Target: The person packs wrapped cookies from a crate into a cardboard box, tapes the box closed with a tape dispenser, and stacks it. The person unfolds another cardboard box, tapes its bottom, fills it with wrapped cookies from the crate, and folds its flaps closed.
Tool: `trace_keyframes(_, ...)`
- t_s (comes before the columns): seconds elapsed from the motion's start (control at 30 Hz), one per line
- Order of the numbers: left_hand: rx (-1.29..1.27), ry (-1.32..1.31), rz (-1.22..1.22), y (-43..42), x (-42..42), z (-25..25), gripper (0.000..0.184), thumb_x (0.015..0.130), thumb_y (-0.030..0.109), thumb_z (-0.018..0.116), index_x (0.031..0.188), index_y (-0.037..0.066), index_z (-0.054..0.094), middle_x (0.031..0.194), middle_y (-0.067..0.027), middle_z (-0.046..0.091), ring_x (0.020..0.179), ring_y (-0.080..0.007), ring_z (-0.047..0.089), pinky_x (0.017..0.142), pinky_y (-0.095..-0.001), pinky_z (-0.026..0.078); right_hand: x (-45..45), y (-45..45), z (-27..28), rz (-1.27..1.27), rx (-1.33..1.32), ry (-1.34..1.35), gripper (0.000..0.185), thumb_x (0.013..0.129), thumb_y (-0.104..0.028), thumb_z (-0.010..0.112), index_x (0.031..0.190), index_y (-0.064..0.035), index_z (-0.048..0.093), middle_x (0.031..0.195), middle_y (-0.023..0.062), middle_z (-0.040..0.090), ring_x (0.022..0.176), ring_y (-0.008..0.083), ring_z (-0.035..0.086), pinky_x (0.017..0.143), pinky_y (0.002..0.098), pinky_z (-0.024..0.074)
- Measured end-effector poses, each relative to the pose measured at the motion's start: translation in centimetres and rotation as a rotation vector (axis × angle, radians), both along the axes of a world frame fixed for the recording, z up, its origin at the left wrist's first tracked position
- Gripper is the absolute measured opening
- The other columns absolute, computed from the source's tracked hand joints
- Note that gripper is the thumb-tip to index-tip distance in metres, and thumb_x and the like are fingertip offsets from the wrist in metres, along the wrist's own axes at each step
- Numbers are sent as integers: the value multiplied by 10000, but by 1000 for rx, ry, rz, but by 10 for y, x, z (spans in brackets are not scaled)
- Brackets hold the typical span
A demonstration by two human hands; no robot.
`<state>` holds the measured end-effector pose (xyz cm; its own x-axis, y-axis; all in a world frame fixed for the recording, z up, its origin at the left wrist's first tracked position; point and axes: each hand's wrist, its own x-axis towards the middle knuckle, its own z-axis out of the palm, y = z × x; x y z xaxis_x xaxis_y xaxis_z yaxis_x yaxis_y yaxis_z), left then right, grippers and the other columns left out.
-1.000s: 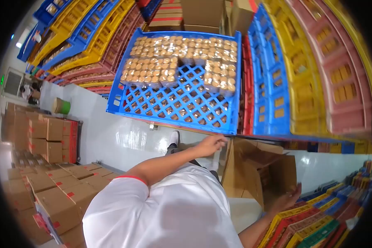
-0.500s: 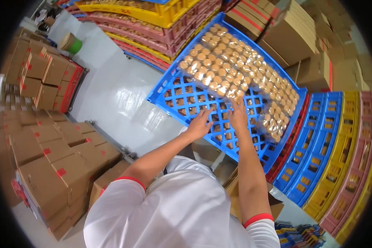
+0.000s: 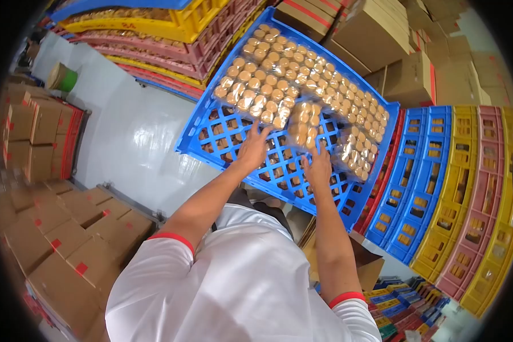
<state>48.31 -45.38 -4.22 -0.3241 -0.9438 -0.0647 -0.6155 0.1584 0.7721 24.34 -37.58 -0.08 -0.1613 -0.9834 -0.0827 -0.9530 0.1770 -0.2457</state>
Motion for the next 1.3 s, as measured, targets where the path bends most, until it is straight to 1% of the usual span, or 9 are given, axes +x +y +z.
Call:
trace_keyframes(0.47, -167, 165, 21, 18, -25, 2, 56, 976, 92, 650, 995, 44, 627, 1587, -328, 329, 1406, -482, 436, 1122, -535, 441, -13, 99, 33, -32, -72, -21, 459, 845, -237, 810, 1218, -20, 654, 1485, 277, 493, 1312, 455, 525, 1057, 505, 484)
trace_keyframes(0.53, -129, 261, 88, 27, -26, 13, 37, 998, 88, 630, 996, 52, 619, 1535, -295, 433, 1373, -440, 496, 1101, -525, 470, 8, 95, 44, -117, -264, -283, 620, 907, -285, 794, 1437, -77, 547, 1505, 294, 478, 1382, 444, 498, 1110, 482, 451)
trace_keyframes(0.6, 759, 842, 261, 24, -25, 20, 48, 1048, 125, 593, 1030, 83, 607, 1315, -150, 597, 1238, -298, 605, 1049, -474, 531, 30, 72, 34, -276, -192, -642, 680, 951, -353, 746, 1515, -96, 467, 1524, 280, 464, 1391, 416, 500, 1114, 469, 451)
trace_keyframes(0.7, 1056, 1209, 148, 34, -10, 18, 62, 1068, 163, 580, 1068, 101, 580, 1208, -51, 631, 1170, -206, 640, 1045, -445, 547, 35, 22, 21, -813, 45, -1451, 883, 1003, -565, 631, 1663, -141, 225, 1611, 243, 371, 1391, 359, 512, 1100, 432, 472)
trace_keyframes(0.77, 1078, 1256, 94, 45, -3, 11, 92, 1068, 181, 584, 1060, 90, 572, 1218, -67, 635, 1166, -213, 646, 1048, -455, 549, 19, -4, 5, -680, 37, -1855, 930, 976, -546, 675, 1661, -112, 219, 1603, 244, 397, 1397, 348, 510, 1114, 458, 456)
trace_keyframes(0.9, 1271, 1208, -44, 47, 10, 13, 101, 1034, 160, 626, 1054, 77, 571, 1241, -104, 610, 1241, -283, 614, 1098, -496, 501, 30, -33, 3, -800, 42, -1425, 935, 931, -469, 729, 1636, -57, 274, 1547, 256, 479, 1397, 340, 515, 1132, 469, 437)
trace_keyframes(0.97, 359, 180, -246, 34, 21, 21, 202, 964, 142, 697, 1075, 36, 566, 1385, -209, 546, 1354, -415, 522, 1151, -523, 432, 33, -39, -2, -572, 65, -652, 969, 891, -396, 752, 1645, -68, 238, 1593, 266, 405, 1433, 404, 470, 1160, 479, 408)
trace_keyframes(1.07, -232, 10, 2, -13, 33, 37, 546, 912, 97, 719, 1398, -27, 502, 1650, -308, 251, 1513, -503, 273, 1234, -538, 295, 53, -40, -3, -443, 34, -417, 987, 864, -370, 771, 1646, -90, 239, 1569, 286, 392, 1413, 444, 459, 1139, 501, 423)
trace_keyframes(1.3, -437, -678, -10, -82, -9, -10, 727, 986, 298, 599, 1581, -29, 340, 1684, -296, 206, 1587, -444, 137, 1275, -564, 180, 67, -19, -4, -238, 6, -59, 832, 866, -311, 778, 1571, -81, 401, 1562, 332, 367, 1407, 512, 417, 1138, 545, 411)
